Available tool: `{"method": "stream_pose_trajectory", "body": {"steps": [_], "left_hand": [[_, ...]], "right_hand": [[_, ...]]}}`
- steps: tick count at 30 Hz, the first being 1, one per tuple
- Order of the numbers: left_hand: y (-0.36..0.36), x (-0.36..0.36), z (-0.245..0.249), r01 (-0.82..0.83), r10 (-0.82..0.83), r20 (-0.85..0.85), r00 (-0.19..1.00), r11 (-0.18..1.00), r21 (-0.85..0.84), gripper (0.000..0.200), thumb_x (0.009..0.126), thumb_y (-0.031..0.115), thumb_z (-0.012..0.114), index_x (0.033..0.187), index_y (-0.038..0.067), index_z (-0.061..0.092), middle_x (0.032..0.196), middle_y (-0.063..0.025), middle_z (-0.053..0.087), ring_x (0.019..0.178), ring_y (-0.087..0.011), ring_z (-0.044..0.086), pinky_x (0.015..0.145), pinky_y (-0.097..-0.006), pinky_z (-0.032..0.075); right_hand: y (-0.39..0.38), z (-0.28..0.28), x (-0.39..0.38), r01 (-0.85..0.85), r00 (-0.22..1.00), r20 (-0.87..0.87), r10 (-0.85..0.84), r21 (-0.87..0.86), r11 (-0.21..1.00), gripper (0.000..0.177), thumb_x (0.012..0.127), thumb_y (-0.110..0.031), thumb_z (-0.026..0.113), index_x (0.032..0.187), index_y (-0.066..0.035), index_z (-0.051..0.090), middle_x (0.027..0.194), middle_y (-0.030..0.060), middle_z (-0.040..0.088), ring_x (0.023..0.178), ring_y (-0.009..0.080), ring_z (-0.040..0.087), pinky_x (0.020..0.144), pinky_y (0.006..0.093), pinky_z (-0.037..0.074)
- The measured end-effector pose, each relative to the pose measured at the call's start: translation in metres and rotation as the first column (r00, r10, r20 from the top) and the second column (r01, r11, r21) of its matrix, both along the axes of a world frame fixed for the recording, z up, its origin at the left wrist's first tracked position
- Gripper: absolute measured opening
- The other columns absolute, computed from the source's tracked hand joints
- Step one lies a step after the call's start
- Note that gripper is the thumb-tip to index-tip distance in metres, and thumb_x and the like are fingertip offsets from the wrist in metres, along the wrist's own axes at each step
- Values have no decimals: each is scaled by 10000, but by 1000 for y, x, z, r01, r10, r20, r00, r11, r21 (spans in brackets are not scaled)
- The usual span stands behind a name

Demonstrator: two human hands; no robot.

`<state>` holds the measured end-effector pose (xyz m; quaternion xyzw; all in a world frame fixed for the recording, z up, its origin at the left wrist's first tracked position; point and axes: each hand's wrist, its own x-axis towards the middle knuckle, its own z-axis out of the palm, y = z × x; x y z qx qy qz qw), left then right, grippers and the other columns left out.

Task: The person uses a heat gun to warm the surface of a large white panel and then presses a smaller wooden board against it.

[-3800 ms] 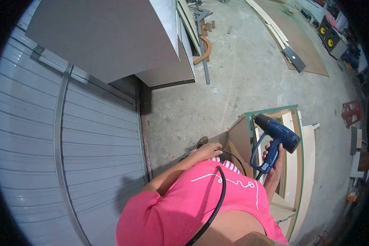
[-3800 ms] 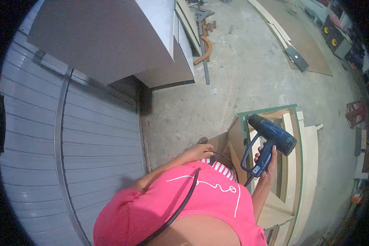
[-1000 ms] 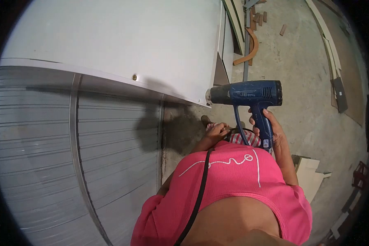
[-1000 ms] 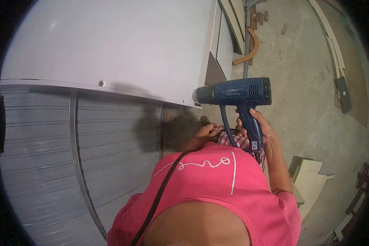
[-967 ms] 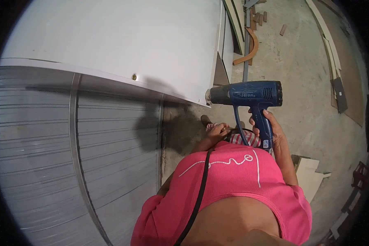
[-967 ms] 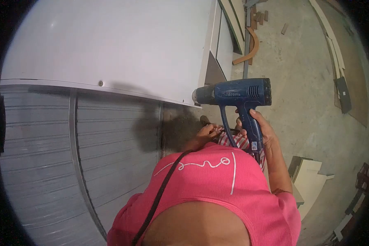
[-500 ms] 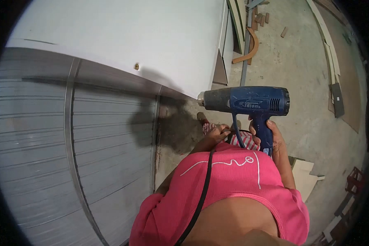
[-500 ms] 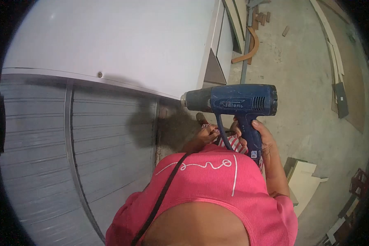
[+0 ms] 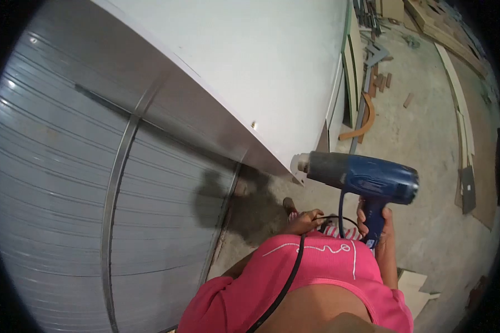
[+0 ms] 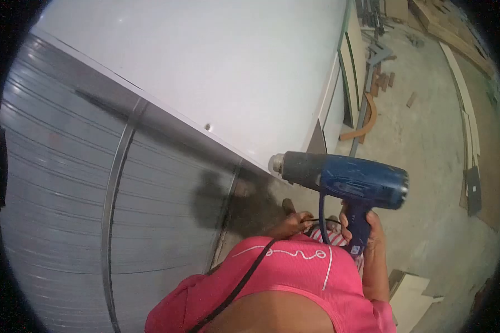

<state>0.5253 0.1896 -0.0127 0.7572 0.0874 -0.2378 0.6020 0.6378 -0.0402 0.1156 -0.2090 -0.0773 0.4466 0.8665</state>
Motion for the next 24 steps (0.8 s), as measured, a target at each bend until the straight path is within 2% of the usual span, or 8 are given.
{"method": "stream_pose_trajectory", "body": {"steps": [7, 9, 14, 18, 20, 21, 23, 24], "left_hand": [[8, -5, 35, -113, 120, -50, 992, 986, 120, 261, 881, 211, 554, 1052, 13, 549, 864, -158, 622, 753, -224, 631, 636, -326, 480], [12, -14, -19, -112, 87, 267, 960, 990, 80, 211, 880, 176, 555, 1031, 29, 550, 843, -152, 620, 721, -218, 637, 580, -336, 481], [9, -19, -41, -199, 251, 39, 967, 842, -501, 187, 896, 194, 532, 1015, 51, 549, 823, -118, 595, 690, -185, 614, 599, -331, 486], [5, -27, -54, -208, 301, 101, 948, 831, -517, 192, 914, 216, 513, 1016, 56, 537, 794, -76, 576, 687, -127, 579, 604, -297, 476], [-2, -27, -57, -242, -118, 709, 696, 890, 386, 202, 935, 234, 481, 1041, 68, 526, 801, -42, 559, 711, -100, 552, 599, -279, 457], [-2, -28, -64, -245, -122, 714, 689, 888, 388, 202, 935, 234, 481, 1041, 68, 526, 801, -42, 559, 711, -100, 552, 599, -279, 457], [11, -26, -84, -162, 201, 115, 973, 945, -284, 242, 916, 262, 492, 1059, 69, 520, 833, -30, 556, 717, -127, 552, 615, -290, 446], [19, -23, -80, -156, 198, 138, 970, 951, -268, 242, 916, 262, 492, 1059, 69, 520, 833, -30, 556, 717, -127, 552, 615, -290, 446]], "right_hand": [[31, 69, 16, -82, 990, 138, 27, 412, 908, 739, 691, -245, 704, 1262, 62, 350, 799, 249, 512, 537, 356, 581, 500, 406, 540], [30, 82, 11, -51, 990, 138, -7, 407, 912, 758, 684, -241, 706, 1274, 63, 339, 803, 254, 513, 545, 362, 585, 512, 408, 544], [37, 104, 11, -58, 979, 205, -7, 309, 949, 766, 704, -308, 722, 1264, 63, 354, 792, 248, 510, 535, 300, 580, 485, 347, 522], [39, 107, 15, -83, 980, 195, 28, 279, 957, 801, 690, -311, 722, 1278, 62, 327, 781, 243, 519, 511, 319, 578, 483, 374, 540], [40, 108, 16, -97, 977, 210, 38, 282, 955, 779, 700, -323, 712, 1267, 59, 338, 783, 240, 521, 504, 315, 573, 479, 374, 538], [39, 108, 16, -100, 975, 218, 36, 286, 953, 779, 700, -323, 712, 1267, 59, 338, 783, 240, 521, 504, 315, 573, 479, 374, 538], [39, 108, 16, -93, 981, 187, 43, 267, 959, 767, 706, -335, 706, 1261, 54, 345, 786, 241, 522, 502, 321, 570, 473, 375, 536], [40, 109, 17, -98, 977, 207, 39, 284, 954, 767, 706, -335, 706, 1261, 54, 345, 786, 241, 522, 502, 321, 570, 473, 375, 536]]}}
